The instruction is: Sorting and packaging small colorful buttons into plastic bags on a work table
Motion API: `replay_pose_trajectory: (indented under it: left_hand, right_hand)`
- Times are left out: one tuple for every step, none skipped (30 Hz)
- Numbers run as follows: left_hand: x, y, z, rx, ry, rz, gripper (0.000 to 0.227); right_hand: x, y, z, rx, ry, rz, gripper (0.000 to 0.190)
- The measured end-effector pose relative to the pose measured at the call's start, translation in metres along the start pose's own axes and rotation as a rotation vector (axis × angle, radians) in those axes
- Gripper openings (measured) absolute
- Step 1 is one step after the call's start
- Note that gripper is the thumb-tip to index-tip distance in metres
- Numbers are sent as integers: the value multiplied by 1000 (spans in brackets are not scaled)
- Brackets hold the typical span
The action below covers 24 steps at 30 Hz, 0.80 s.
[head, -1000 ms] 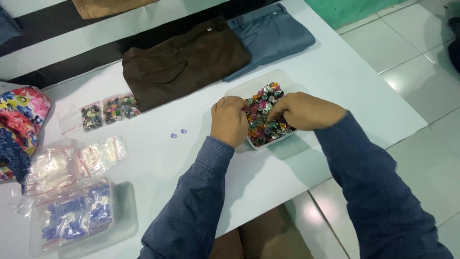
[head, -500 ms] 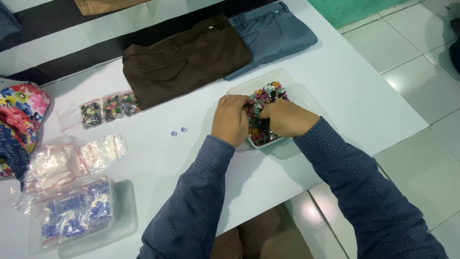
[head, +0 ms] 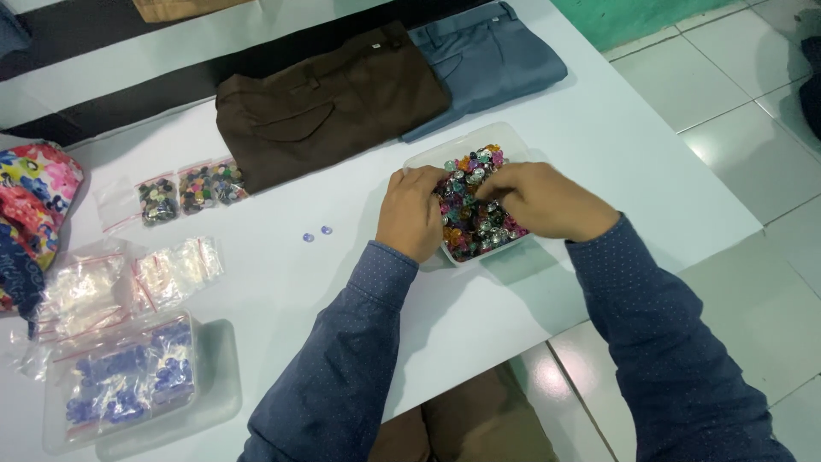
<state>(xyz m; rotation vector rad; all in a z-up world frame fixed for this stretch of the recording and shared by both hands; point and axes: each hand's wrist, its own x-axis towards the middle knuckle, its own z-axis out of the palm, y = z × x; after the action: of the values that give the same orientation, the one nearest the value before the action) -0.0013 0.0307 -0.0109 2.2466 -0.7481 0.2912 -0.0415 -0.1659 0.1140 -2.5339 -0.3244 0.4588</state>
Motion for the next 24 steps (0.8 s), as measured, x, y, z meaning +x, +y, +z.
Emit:
replay_pose_trajectory:
  left_hand:
    - [-1, -1, 1, -1, 0, -3, 39]
    - [-1, -2, 2, 5, -1, 0, 39]
    - [-1, -2, 2, 12, -1, 2, 39]
    - [-1, -2, 2, 15, -3, 7, 39]
    - [0, -1, 1, 10, 1, -8, 40]
    - [-1, 0, 1, 3, 2, -23, 40]
    - [-1, -1, 3, 6, -3, -19, 40]
    - [-1, -2, 4, -16, 13, -12, 39]
    - [-2, -4, 5, -39, 29, -6, 39]
    - [-1, -4, 5, -36, 32, -5, 39]
    - [-1, -4, 4, -24, 30, 0, 38]
    - [-1, -4, 6, -15, 30, 0, 37]
    - [-1, -7, 6, -17, 36, -4, 37]
    - [-1, -8, 8, 10, 30, 3, 36]
    - [0, -10, 11, 37, 24, 9, 35]
    - [0, -9, 10, 31, 21, 9, 35]
    - [1, -8, 10, 69, 6, -8, 32]
    - [3, -7, 8, 110, -8, -24, 30]
    - [1, -11, 14, 107, -10, -22, 30]
    - [1, -15, 19, 134, -34, -67, 28]
    - [1, -19, 24, 160, -58, -112, 26]
    - [2, -21, 26, 162, -57, -110, 26]
    - [2, -23, 28, 165, -53, -116, 26]
    - [1, -25, 30, 166, -52, -124, 27]
  right_hand:
    - [2, -4, 5, 0, -3, 0, 42]
    - [5, -9, 10, 22, -57, -30, 42]
    - [7, -14, 15, 45, -111, -61, 42]
    - [18, 1, 29, 48, -105, -62, 42]
    - [28, 16, 43, 6, -104, -111, 43]
    - [39, 30, 57, -34, -105, -159, 45]
    - [39, 30, 54, -29, -100, -158, 45]
    - [39, 29, 51, -75, -73, -135, 45]
    - [41, 28, 48, -121, -47, -112, 45]
    - [34, 22, 37, -123, -45, -115, 45]
    - [27, 16, 26, -96, -47, -52, 46]
    - [20, 10, 16, -73, -54, 12, 47]
    - [20, 16, 11, -79, -58, 10, 47]
    - [18, 22, 7, -67, -8, 49, 46]
    - [16, 29, 2, -54, 43, 87, 45]
    - [17, 30, 1, -55, 41, 94, 45]
    - [18, 30, -1, -86, 81, 93, 43]
    - [20, 30, -3, -116, 124, 89, 40]
    - [21, 28, 1, -116, 124, 92, 40]
    - [24, 25, 5, -213, 165, 70, 43]
    - [26, 22, 8, -310, 205, 47, 47]
    - [32, 26, 15, -310, 207, 45, 47]
    - [37, 29, 22, -281, 178, 18, 45]
    - [42, 33, 31, -251, 145, -7, 43]
